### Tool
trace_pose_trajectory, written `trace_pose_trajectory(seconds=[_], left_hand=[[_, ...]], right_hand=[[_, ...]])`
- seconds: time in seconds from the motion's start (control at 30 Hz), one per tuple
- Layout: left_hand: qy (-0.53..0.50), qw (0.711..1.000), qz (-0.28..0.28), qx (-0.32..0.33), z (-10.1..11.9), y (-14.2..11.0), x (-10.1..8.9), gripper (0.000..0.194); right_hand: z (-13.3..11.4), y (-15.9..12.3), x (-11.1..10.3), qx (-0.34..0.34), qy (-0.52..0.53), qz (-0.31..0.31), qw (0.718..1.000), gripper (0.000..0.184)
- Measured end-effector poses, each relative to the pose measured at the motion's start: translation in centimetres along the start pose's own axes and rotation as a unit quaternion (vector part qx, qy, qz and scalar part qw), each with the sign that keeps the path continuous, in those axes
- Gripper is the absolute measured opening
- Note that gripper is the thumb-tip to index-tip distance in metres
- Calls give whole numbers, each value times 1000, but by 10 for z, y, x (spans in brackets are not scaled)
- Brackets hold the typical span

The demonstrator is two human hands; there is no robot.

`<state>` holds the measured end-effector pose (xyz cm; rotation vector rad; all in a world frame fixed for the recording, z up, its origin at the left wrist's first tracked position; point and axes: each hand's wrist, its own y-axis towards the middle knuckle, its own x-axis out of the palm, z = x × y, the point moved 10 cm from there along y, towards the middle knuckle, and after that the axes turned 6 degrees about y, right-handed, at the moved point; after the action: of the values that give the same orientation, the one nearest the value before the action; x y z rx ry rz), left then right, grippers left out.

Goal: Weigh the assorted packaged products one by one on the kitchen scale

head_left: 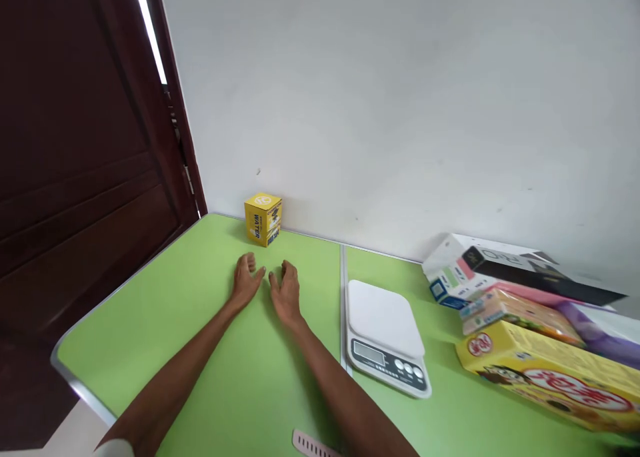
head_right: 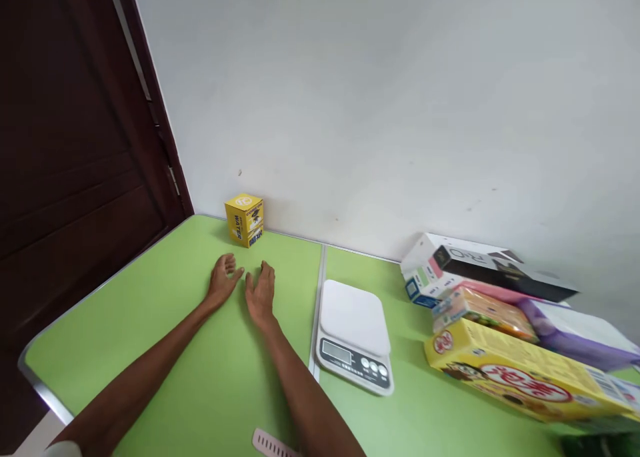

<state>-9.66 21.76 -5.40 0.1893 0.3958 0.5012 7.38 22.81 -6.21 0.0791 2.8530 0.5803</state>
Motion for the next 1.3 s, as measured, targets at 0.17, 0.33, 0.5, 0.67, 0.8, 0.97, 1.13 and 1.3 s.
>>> trace_pose_trajectory(seconds=[0.17, 0.33, 0.5, 0.67, 0.8, 0.97, 1.13, 1.3], left_hand=[[50, 997, 66, -7, -12, 61, 4, 117], [104, 992, 65, -13, -7, 97, 26, 133], [145, 987, 62, -25, -2, 117, 36, 115], [174, 981, 51, -76, -2, 111, 32, 88], [162, 983, 39, -75, 5, 87, 20, 82], [165, 984, 19, -71, 9, 37, -7, 79], [169, 985, 15, -38, 18, -27, -41, 78], [153, 988, 14, -12, 29, -95, -72, 79]], right_hand=[[26, 61, 28, 12, -13, 19, 1000, 67], [46, 113, 39, 9, 13, 17, 1000, 69], [57, 146, 51, 13, 84, -3, 996, 80], [48, 147, 48, -2, 97, -20, 995, 77], [28, 122, 32, -21, 75, -21, 997, 62], [4, 74, 16, -12, 44, -43, 998, 43], [-18, 13, 3, 8, 39, -112, 993, 32], [-49, -55, -22, -7, 27, -157, 987, 23]])
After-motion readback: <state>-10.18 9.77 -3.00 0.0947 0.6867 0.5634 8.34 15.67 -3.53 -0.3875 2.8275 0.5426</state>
